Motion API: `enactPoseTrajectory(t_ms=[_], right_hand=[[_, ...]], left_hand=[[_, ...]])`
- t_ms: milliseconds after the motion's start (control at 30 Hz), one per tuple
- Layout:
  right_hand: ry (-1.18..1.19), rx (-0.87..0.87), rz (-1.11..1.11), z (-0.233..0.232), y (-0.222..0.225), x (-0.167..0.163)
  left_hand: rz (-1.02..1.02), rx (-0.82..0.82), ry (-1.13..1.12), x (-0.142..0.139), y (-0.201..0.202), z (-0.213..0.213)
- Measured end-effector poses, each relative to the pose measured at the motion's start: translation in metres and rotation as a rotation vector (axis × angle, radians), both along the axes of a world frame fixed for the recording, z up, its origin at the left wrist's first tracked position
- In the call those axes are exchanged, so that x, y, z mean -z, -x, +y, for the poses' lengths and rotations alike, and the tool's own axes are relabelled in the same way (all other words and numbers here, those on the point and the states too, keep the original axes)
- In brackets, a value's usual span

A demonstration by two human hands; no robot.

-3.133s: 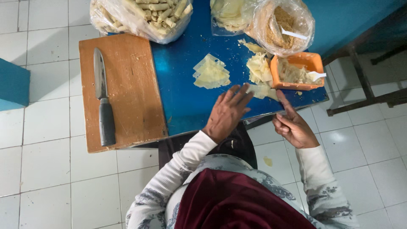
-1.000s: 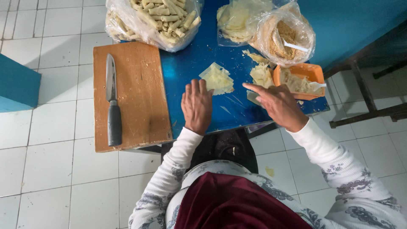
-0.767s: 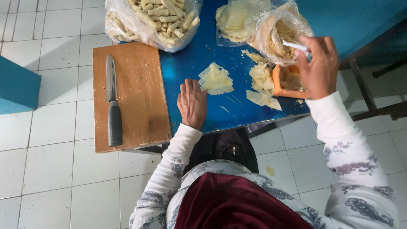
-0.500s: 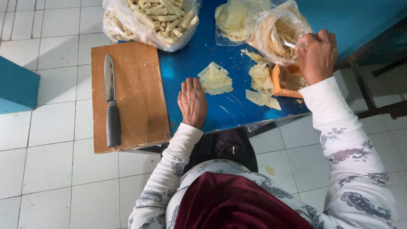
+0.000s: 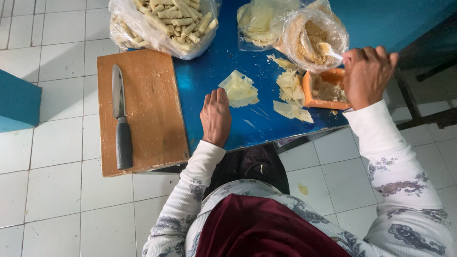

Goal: The person sits at a small blue table and folds thin pastry sheets by hand, dips the folded pieces into a paste in an orange container using a spoon, and places the finished rolled pieces onto a pile beside a bag of completed snacks. A knife rests on a cutting board nearby.

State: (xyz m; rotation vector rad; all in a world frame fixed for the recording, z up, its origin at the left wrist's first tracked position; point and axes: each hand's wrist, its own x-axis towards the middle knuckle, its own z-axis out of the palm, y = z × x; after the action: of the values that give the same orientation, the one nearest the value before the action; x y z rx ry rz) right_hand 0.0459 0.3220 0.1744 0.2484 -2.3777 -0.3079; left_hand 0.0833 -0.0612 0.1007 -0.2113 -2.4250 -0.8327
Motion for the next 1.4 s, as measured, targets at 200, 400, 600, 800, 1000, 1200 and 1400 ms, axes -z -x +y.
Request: enactPoseTrajectory(t_ms=[200, 400, 600, 800, 1000, 1200, 1400], right_hand=[[0.146, -0.052, -0.065, -0.01, 0.004, 0.001], [0.596, -0.122, -0.332, 0.006, 0.024, -0.006], [0.886, -0.177, -0.464, 0.025, 0.03, -0.007], [0.882, -0.257, -0.498, 0.006, 0.014, -0.029], [0.835, -0.515, -0.661, -0.069, 0.011, -0.02], [0.819, -0.471, -0.75, -0.141, 0.003, 0.018], [0.36, -0.572, -0.336, -0.157, -0.011, 0.029]], left_hand=[[-0.017, 0.033, -0.067, -0.004, -0.002, -0.001], [-0.061, 0.054, -0.125, -0.01, -0.003, -0.001], [-0.012, 0.075, -0.154, -0.011, -0.005, -0.002], [-0.026, 0.108, -0.243, -0.009, -0.002, -0.002], [-0.007, 0.107, -0.308, -0.005, -0.001, -0.003], [-0.02, 0.12, -0.37, -0.007, -0.001, -0.002], [0.005, 0.169, -0.417, -0.007, -0.001, -0.002]])
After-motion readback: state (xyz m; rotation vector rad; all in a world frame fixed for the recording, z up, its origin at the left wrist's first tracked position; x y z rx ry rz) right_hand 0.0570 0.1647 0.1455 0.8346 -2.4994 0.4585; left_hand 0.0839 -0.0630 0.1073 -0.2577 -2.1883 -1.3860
